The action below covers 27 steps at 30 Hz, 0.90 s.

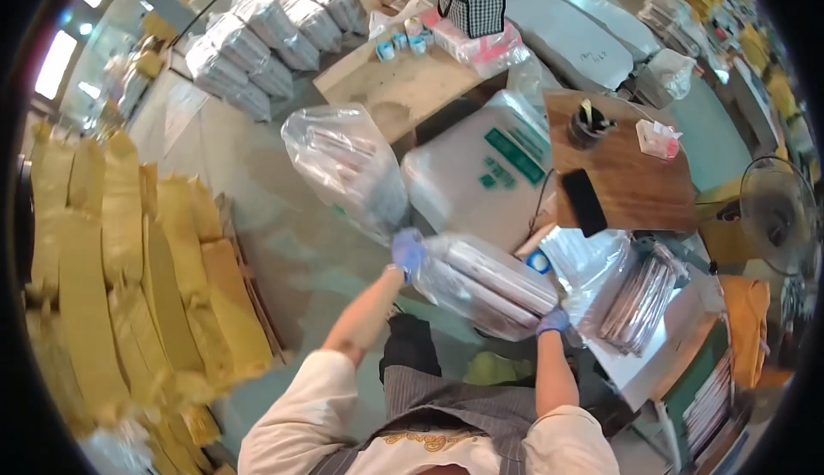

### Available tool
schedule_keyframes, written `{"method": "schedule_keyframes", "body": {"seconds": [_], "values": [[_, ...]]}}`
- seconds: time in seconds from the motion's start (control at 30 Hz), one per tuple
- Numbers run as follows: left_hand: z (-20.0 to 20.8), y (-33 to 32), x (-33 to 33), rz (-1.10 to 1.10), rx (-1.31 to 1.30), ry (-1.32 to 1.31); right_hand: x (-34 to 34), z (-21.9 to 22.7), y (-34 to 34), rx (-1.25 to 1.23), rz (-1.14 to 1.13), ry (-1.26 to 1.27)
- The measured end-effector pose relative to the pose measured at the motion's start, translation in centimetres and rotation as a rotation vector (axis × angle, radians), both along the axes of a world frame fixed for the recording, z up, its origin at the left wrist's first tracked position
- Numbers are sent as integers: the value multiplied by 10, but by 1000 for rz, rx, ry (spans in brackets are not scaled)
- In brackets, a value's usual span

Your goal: Bundling and packaging thin sticks into plastic bags and sealing them at a warehouse station.

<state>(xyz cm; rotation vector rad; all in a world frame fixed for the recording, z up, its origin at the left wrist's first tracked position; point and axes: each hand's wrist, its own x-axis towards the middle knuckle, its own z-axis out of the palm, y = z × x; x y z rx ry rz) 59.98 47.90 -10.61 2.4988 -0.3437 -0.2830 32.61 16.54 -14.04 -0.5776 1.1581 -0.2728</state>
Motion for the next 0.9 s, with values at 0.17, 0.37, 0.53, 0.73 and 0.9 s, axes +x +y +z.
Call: {"method": "schedule_keyframes", "body": {"seconds": [0.17, 0.37, 0.53, 0.73, 0.9], "values": [[-26, 133, 2, 219, -685, 500, 23, 72, 96, -1532, 939, 695], [223, 163, -13, 515, -524, 866, 95, 272, 259, -965, 220, 628], [89, 182, -52, 83, 197, -202, 101, 87, 272, -1005, 903, 760], [126, 243, 22, 826, -505, 557, 116, 139, 260, -880, 384, 402], [193, 290, 3, 913, -436, 458, 119, 238, 242, -783, 454, 217]]}}
